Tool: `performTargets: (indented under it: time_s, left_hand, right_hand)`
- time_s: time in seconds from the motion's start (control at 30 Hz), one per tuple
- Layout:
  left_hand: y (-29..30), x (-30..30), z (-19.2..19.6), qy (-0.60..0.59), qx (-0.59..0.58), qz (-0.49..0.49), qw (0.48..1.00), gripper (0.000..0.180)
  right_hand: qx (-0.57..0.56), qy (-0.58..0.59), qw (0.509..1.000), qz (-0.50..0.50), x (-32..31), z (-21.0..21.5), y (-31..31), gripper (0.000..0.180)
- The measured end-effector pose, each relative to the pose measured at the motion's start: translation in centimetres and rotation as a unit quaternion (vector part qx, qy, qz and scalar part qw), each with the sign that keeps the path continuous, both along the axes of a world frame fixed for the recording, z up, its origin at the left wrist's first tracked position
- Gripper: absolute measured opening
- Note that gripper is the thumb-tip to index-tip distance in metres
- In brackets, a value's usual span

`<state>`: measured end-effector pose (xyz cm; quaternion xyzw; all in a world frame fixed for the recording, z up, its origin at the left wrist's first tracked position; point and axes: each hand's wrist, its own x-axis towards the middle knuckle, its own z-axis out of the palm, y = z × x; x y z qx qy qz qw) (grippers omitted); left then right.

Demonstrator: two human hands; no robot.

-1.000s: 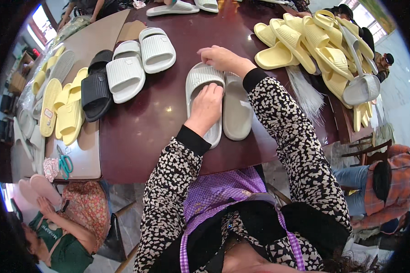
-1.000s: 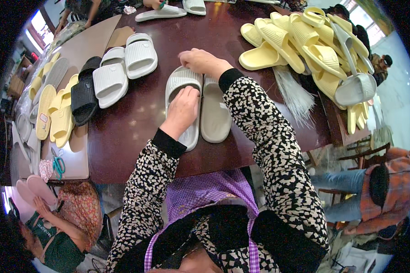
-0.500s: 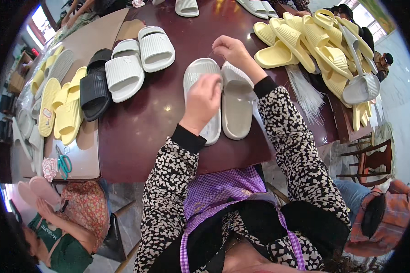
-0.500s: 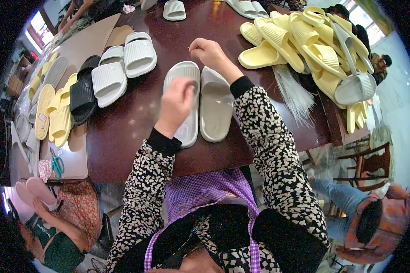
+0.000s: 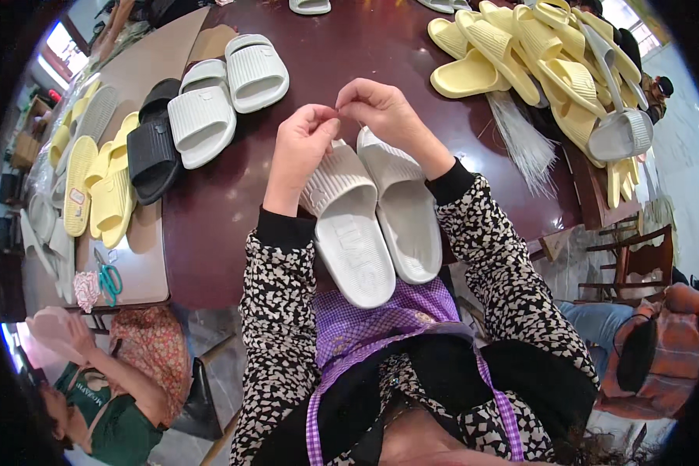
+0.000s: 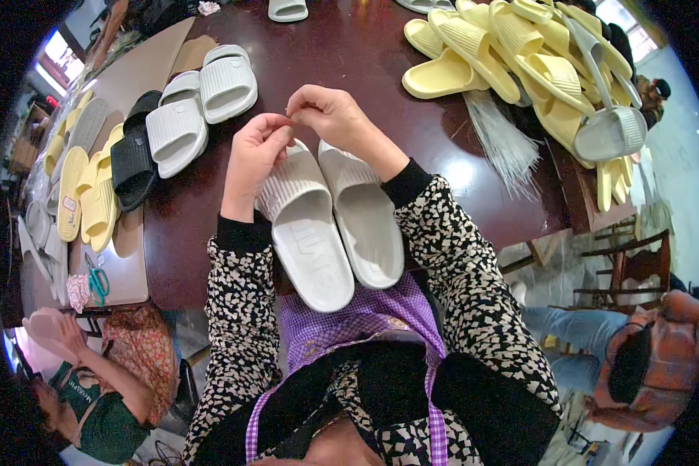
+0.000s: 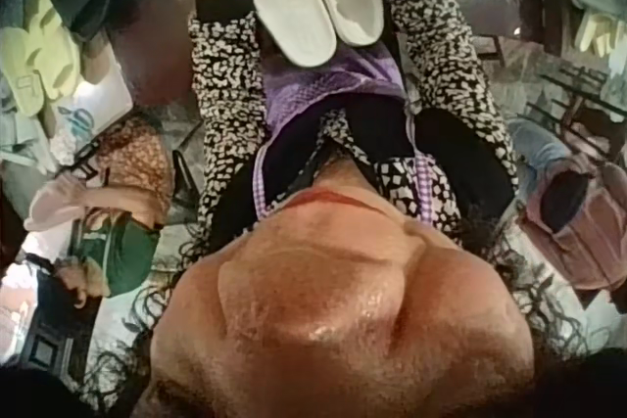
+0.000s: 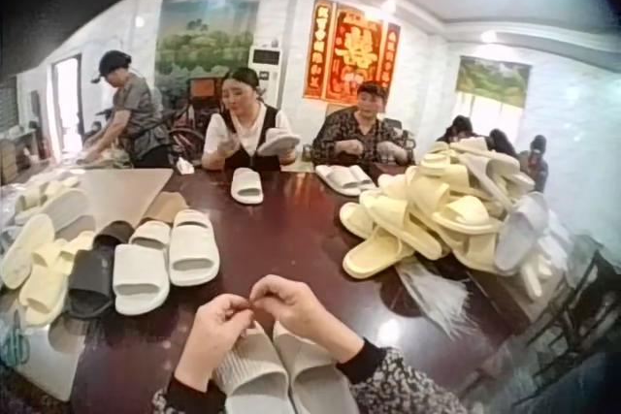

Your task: The person pairs slippers together by threading and fastening plastic ties through each pair by hand, then arranges the fastened slippers on the table.

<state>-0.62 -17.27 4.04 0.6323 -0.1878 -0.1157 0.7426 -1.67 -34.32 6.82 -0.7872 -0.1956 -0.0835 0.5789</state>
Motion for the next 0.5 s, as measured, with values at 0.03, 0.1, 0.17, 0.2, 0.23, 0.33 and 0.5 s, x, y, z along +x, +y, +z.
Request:
performTargets:
  time_s: [0.03,0.1,0.17,0.2,0.23,0.33,0.5]
  left_hand:
    - [-0.2,0.0,-0.2,0.002,0.002,-0.001,1.000,0.015]
    - [-0.8,-0.1,-0.5,-0.007,0.005,0.032,0.999,0.012]
    - [-1.2,-0.1,-0.3,-0.012,0.011,0.050,0.999,0.011]
    - [-1.4,-0.3,-0.3,0.009,-0.009,0.047,0.999,0.011]
    - [-1.4,-0.5,-0.1,0.031,-0.029,0.045,0.998,0.010]
    - [-1.7,-0.9,0.1,0.059,-0.051,0.030,0.997,0.009]
    - [-2.3,-1.3,0.0,0.065,-0.050,0.014,0.997,0.007]
  right_hand:
    - [0.022,0.008,1.000,-0.006,-0.2,-0.4,-0.1,0.005]
    - [0.068,0.024,0.997,-0.018,-0.5,-1.0,-0.2,0.007]
    - [0.082,0.027,0.996,-0.037,-1.2,-1.2,-0.6,0.008]
    - [0.093,0.031,0.994,-0.056,-1.6,-1.2,-0.9,0.008]
    - [0.104,0.034,0.991,-0.075,-2.0,-1.3,-1.0,0.009]
    - [0.090,0.035,0.990,-0.105,-3.3,-1.9,-1.0,0.010]
    - [0.033,-0.014,0.989,-0.144,-4.3,-1.9,-1.4,0.008]
